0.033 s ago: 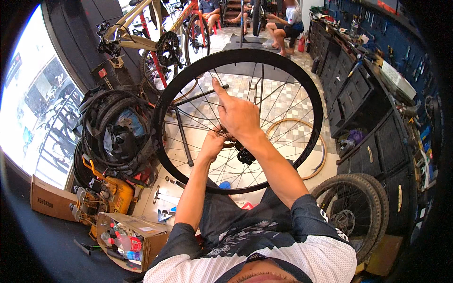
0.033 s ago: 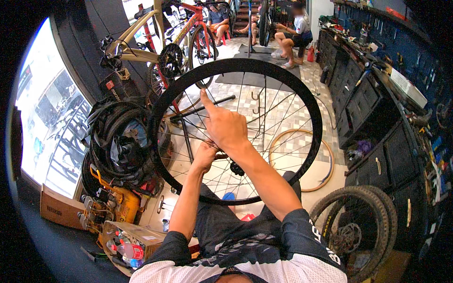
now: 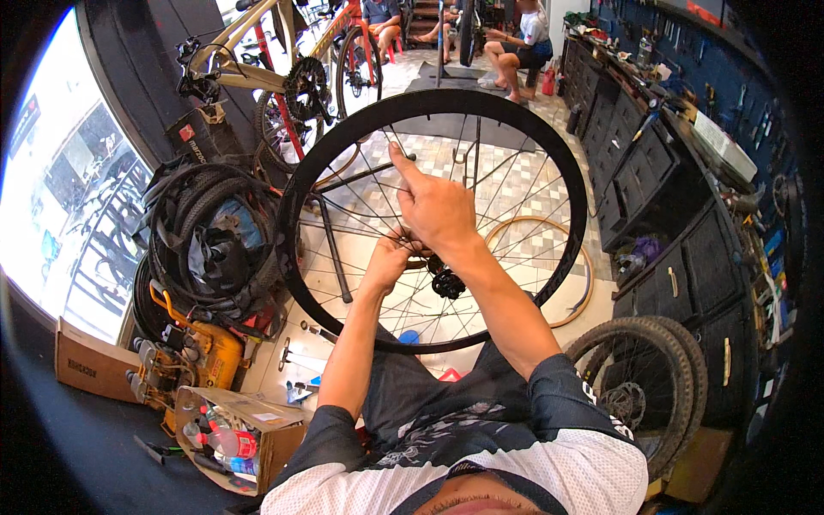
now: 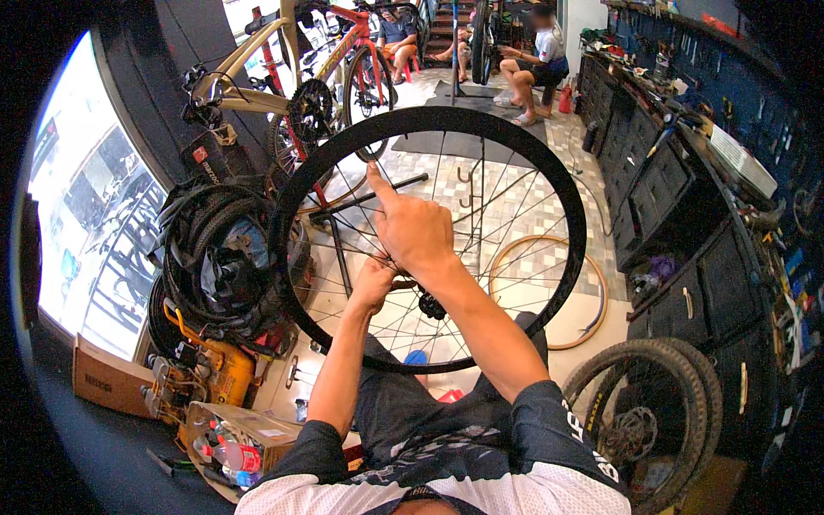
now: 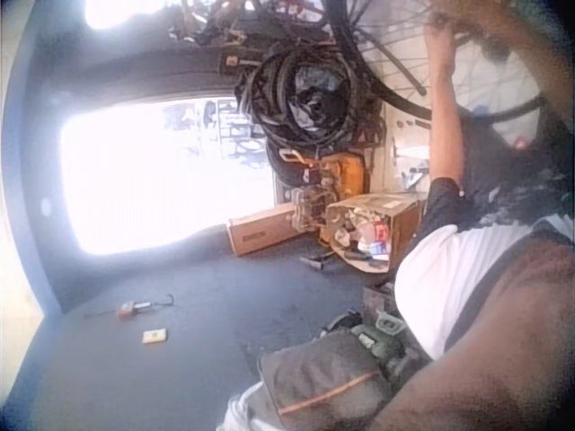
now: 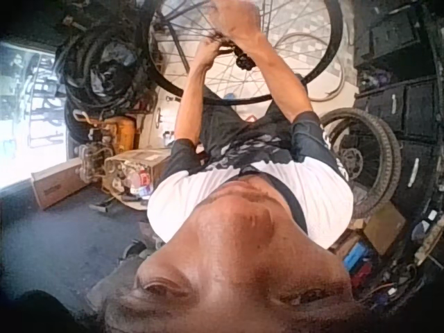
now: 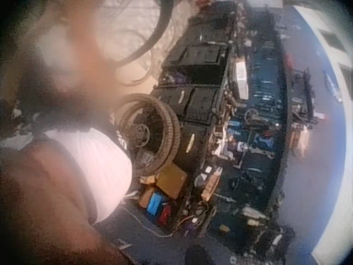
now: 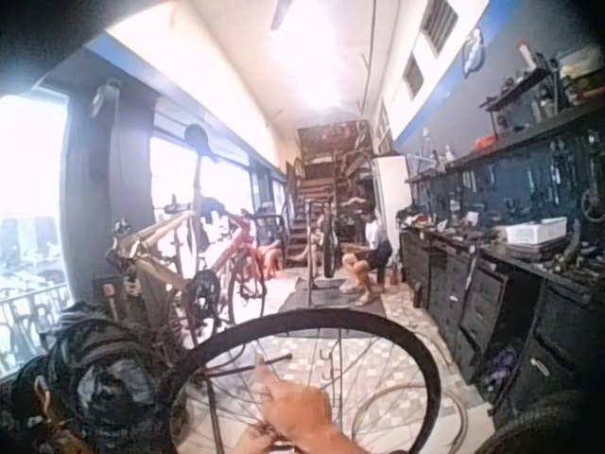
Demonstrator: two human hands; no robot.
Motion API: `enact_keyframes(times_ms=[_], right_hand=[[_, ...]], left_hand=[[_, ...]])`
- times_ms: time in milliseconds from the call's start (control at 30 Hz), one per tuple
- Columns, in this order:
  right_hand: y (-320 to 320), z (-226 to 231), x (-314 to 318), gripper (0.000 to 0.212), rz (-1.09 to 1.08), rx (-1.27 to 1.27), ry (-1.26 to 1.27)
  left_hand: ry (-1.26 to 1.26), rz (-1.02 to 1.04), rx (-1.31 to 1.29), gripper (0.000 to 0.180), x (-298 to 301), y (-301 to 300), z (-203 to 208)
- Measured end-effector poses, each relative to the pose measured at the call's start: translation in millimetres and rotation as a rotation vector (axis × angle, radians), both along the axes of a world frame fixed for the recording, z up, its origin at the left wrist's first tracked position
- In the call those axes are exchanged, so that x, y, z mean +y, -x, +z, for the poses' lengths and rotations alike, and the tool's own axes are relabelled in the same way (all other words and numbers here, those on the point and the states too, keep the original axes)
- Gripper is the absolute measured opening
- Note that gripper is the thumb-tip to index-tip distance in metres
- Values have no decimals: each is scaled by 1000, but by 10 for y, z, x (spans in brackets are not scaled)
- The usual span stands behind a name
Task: The person threads and tensions spokes on a bicycle wheel rim, rotating the wheel to access different sections. They manipulate the hub and spokes by hand, occasionally adjusting the rim position while working in a bicycle repair shop.
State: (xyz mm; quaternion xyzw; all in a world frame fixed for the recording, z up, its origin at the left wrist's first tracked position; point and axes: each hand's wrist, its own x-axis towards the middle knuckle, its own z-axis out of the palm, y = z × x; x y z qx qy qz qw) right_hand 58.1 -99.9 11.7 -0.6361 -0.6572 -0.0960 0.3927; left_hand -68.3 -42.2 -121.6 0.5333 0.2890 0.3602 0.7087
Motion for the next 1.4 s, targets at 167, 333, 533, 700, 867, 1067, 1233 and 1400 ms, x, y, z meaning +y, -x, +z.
enact_keyframes(times_ms=[167, 333, 533, 700, 867, 1067, 1233, 1400], right_hand=[[-310, -29, 10, 58, 36, 47, -120], [-317, 14, -207, 67, 64, 153, -127], [-476, -59, -363, 43, 125, 442, -150], [-593, -16, -472, 13, 416, 685, -27], [-632, -15, -538, 17, 483, 730, -34], [-1069, -52, -658, 42, 302, 777, -274], [-1539, -81, -968, 41, 641, 1019, -462], [-1705, -309, -1213, 25, 653, 803, -273]], left_hand=[[2, -44, 11, 5, 70, -77, 101], [-130, 49, 44, 14, 91, -20, -37], [-673, 440, 871, 30, -452, 41, 385], [-1267, 648, 675, 26, -994, -9, 788], [-1318, 264, 728, 30, -818, -266, 686], [-1255, 97, 783, 23, -606, -245, 726], [-1233, 124, 721, 18, -564, -264, 706], [-1223, 131, 706, 24, -560, -272, 723]])
